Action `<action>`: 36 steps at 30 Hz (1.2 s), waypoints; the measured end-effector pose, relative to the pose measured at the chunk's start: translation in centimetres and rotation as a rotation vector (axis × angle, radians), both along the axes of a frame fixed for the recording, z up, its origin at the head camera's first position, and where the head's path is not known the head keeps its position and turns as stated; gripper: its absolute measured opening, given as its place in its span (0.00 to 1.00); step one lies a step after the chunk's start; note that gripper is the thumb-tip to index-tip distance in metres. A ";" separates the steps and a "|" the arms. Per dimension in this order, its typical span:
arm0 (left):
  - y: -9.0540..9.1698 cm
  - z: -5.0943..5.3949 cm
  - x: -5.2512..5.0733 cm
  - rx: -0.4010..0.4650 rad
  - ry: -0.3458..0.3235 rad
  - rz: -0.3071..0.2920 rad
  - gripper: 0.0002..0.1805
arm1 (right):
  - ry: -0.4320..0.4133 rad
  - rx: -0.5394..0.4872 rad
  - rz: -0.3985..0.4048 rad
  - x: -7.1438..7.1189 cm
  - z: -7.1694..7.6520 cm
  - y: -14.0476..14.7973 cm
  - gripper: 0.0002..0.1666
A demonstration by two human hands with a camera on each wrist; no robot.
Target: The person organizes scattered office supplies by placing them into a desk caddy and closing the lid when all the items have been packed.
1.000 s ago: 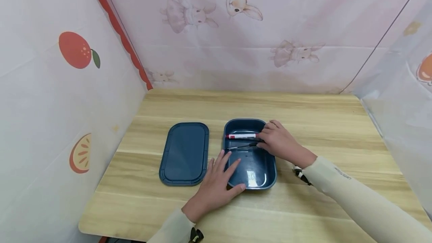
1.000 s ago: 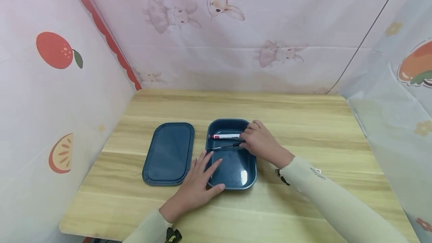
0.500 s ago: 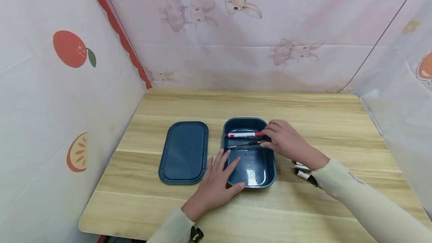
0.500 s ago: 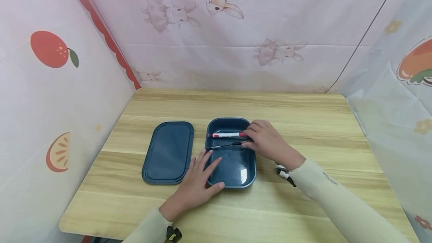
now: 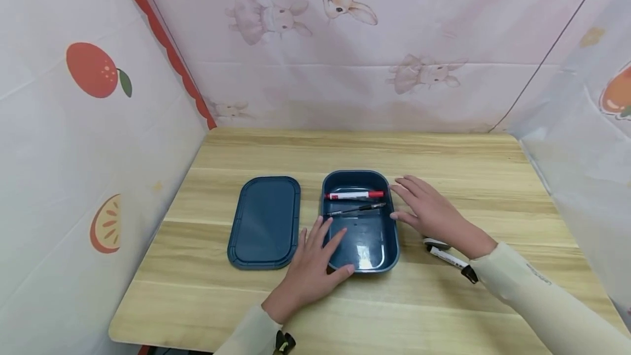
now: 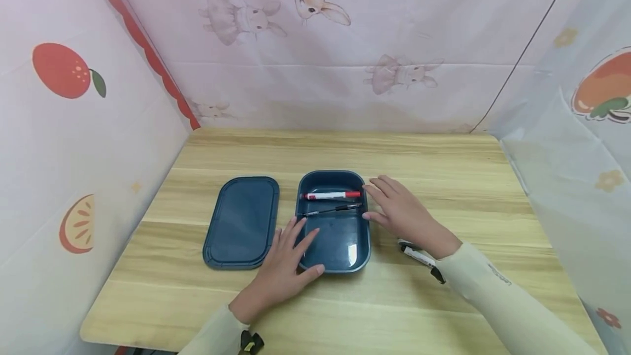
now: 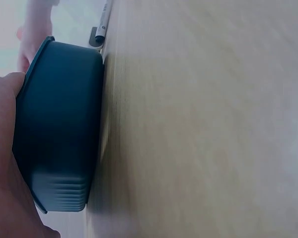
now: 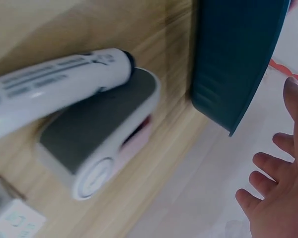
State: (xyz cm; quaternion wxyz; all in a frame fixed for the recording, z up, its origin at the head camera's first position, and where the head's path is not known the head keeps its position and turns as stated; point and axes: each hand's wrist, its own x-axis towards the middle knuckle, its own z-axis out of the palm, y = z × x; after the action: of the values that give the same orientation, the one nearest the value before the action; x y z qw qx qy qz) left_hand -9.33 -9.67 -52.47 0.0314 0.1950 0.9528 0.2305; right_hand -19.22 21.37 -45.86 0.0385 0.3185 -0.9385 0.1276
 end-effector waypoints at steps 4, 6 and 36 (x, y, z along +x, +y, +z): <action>0.0 0.1 0.0 0.007 -0.002 0.000 0.42 | -0.021 -0.028 -0.029 0.5 -0.5 0.8 0.43; 0.0 0.1 0.0 0.008 -0.001 0.000 0.42 | -0.025 -0.046 -0.036 0.8 -0.8 1.2 0.44; 0.0 0.2 0.0 0.012 -0.040 0.011 0.42 | -0.066 -0.144 -0.190 5.7 -4.7 6.6 0.42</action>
State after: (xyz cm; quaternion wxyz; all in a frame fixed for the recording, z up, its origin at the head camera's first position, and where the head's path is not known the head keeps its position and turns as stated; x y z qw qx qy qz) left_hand -9.29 -9.70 -52.23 0.0477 0.1852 0.9517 0.2403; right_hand -13.52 28.00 -50.57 0.0425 0.2203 -0.9536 0.2008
